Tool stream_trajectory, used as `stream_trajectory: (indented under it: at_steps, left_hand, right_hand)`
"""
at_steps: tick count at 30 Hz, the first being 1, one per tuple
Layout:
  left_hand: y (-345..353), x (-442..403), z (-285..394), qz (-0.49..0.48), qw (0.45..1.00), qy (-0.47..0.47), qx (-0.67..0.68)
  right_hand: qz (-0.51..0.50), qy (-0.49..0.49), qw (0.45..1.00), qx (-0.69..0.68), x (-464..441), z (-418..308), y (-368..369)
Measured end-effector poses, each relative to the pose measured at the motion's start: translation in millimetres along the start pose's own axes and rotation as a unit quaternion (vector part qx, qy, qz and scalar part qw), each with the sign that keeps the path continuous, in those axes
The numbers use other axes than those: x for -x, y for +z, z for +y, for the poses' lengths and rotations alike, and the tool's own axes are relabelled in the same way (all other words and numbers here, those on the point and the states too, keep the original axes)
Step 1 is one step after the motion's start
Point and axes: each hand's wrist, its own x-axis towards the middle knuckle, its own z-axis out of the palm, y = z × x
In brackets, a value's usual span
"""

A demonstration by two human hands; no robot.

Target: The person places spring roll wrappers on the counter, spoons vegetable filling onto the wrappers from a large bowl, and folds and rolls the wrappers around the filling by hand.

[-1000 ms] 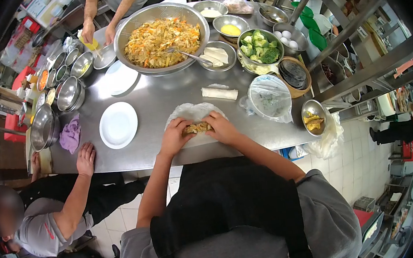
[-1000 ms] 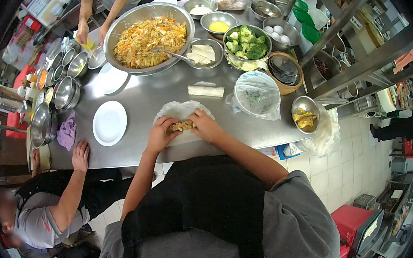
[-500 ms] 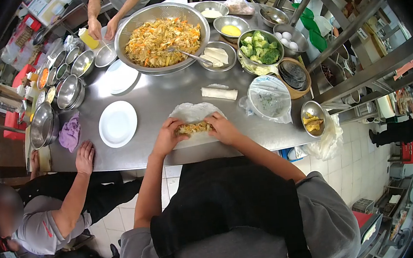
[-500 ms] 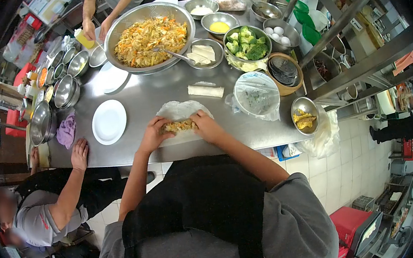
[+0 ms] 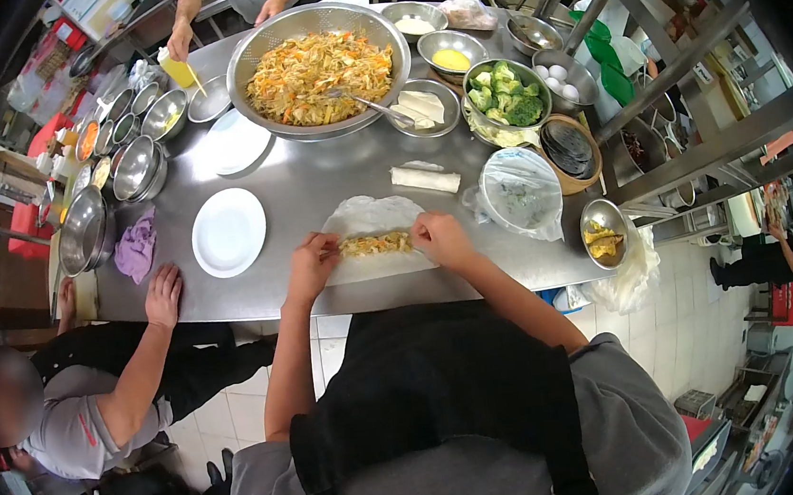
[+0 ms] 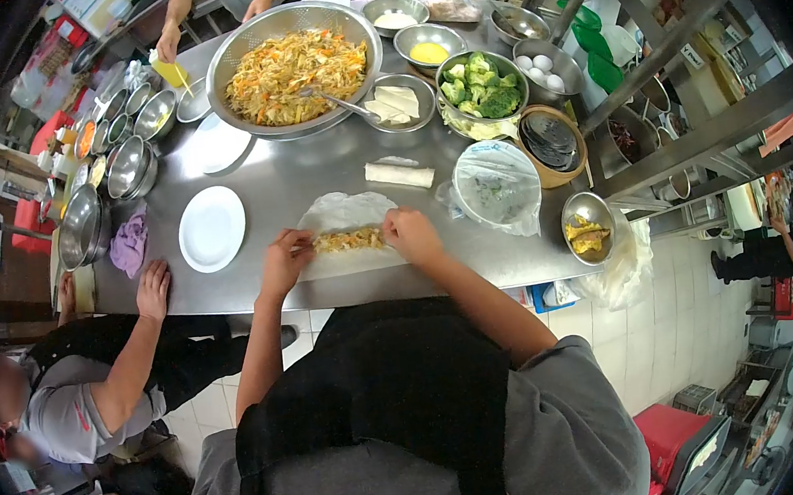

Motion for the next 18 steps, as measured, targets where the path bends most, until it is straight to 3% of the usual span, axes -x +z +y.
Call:
stream_trajectory:
  at_steps: [4,7,11,13,17,18]
  left_hand:
    - [3,2,5,0.014,1.0,0.019,-0.011]
    - [4,6,6,0.023,0.999,0.028,-0.038]
    - [8,7,1,0.031,0.999,0.026,-0.019]
    - [4,9,3,0.084,0.995,0.01,-0.044]
    - [-3,19,-14,0.233,0.961,-0.045,-0.142]
    - [-2,23,-12,0.225,0.959,-0.068,-0.157]
  right_hand:
    - [-0.004,-0.056,0.998,-0.005,4,-1,9]
    - [0.011,-0.053,0.996,-0.077,2,7,20]
    - [0.006,-0.062,0.996,-0.066,3,6,12]
    - [0.022,-0.085,0.994,-0.059,3,6,7]
    - [0.039,0.03,0.998,0.032,5,0,-16]
    - [0.044,0.038,0.997,0.044,6,-1,-22]
